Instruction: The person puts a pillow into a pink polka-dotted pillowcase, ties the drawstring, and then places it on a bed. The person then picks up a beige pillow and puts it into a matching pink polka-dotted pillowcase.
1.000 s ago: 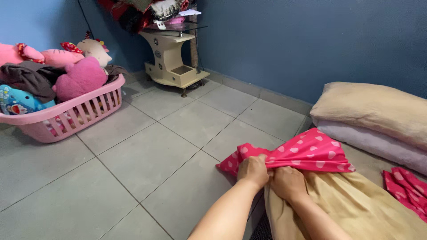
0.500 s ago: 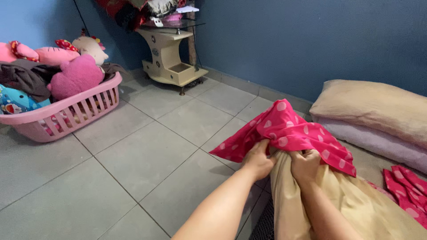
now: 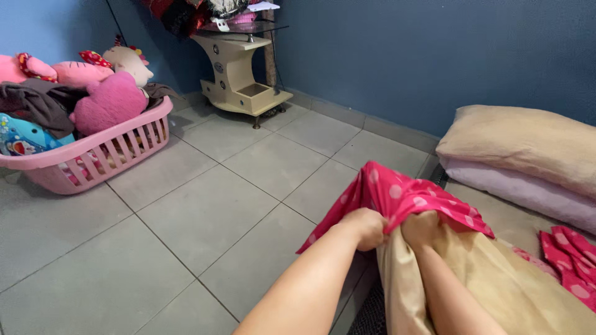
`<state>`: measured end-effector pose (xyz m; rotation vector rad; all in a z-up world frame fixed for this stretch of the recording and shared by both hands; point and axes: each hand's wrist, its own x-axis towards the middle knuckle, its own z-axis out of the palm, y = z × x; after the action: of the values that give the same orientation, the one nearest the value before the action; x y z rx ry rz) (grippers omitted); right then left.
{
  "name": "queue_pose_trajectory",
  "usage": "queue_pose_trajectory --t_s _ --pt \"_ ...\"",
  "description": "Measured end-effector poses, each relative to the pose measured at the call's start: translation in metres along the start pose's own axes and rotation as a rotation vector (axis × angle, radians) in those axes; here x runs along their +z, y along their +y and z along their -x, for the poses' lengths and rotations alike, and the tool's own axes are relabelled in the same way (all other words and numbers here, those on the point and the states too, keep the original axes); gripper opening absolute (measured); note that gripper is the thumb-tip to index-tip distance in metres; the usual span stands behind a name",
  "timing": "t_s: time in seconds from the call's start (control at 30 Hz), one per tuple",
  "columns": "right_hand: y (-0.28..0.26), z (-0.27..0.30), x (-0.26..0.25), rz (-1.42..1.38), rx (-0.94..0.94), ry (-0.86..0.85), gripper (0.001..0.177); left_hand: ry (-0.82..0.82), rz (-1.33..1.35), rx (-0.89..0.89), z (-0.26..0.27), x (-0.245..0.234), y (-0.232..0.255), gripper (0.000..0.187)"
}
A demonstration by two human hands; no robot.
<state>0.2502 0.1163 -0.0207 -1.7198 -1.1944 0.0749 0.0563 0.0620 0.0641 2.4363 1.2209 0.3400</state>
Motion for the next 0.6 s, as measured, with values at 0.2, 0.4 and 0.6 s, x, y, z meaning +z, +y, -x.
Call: queue_pose_trajectory --t_s 0.2,0.4,0.6 --pt "0.025 -0.030 0.013 0.095 0.035 -0.109 0.019 -0.363 -0.440 0.935 -0.047 0.025 0.032 0.020" --pt "0.031 -0.018 -0.008 0.167 -0.173 -0.444 0.024 -0.538 -0.350 0.529 -0.042 0.020 0.079 0.033" --pt "0.036 0.041 -0.040 0.378 -0.408 -1.082 0.029 -0.265 0.025 0.002 0.000 0.002 0.036 0.038"
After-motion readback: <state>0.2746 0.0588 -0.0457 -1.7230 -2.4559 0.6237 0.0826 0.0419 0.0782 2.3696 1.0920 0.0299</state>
